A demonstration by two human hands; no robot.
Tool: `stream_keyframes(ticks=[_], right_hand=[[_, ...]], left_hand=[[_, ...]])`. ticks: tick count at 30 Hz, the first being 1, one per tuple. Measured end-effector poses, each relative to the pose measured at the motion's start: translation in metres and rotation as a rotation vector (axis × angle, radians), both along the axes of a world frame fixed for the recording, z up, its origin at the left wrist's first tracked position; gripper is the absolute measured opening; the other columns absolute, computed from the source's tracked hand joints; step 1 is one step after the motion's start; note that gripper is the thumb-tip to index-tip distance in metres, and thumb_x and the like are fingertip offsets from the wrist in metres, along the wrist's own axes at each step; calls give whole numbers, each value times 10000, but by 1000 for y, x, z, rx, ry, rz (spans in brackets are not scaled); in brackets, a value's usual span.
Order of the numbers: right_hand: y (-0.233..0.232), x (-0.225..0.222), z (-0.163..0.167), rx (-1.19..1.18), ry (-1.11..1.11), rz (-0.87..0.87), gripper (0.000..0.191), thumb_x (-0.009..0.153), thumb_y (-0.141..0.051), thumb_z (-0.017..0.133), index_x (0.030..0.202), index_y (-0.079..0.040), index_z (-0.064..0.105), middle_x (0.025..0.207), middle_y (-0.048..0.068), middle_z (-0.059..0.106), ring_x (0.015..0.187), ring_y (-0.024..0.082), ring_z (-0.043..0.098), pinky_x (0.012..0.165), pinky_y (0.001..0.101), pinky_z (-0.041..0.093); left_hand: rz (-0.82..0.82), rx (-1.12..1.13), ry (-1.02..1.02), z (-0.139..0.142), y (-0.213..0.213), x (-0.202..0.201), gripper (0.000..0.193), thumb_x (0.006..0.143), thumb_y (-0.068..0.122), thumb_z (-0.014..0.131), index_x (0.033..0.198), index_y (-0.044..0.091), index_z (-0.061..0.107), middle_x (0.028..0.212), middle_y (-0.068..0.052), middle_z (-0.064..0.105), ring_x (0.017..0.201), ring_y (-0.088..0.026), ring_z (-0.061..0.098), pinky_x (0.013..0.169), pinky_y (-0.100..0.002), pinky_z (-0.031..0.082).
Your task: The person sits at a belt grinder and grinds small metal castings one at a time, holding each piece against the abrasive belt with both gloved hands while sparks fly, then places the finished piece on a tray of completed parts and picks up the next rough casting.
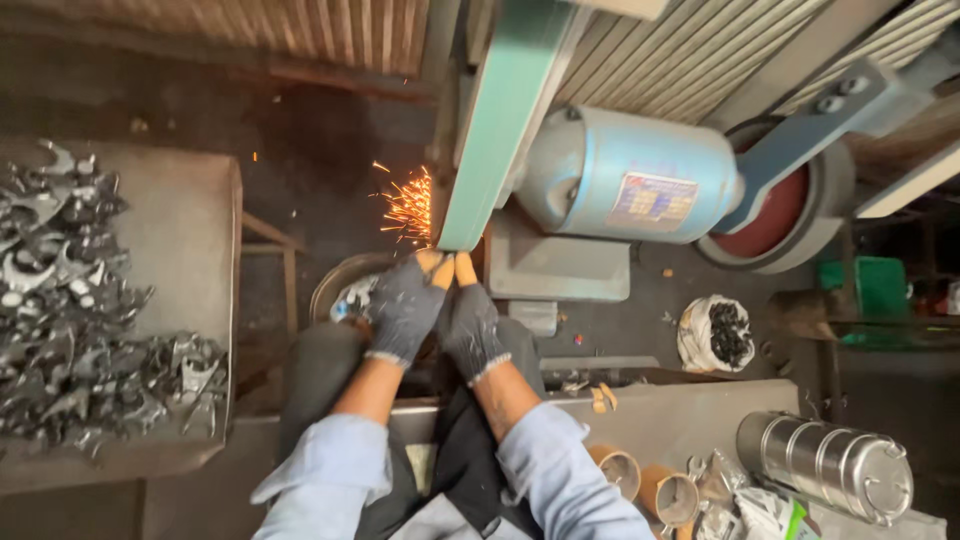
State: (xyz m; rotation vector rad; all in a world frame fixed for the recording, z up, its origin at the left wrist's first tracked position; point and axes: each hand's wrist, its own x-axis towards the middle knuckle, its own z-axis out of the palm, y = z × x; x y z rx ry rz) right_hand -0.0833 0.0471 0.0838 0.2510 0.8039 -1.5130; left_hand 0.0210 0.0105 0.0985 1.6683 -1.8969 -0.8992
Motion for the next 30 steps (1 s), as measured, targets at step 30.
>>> stream_keyframes(ticks=[30], right_hand=[[53,-39,53,-155,645,304,328,941,-231,681,1234,-90,632,1084,82,731,963,212,703,813,346,581]], left_hand=[[-508,-5,91,6,7,0,313,958,326,652,1228,175,705,1161,-186,709,1071,-386,677,940,-478,540]])
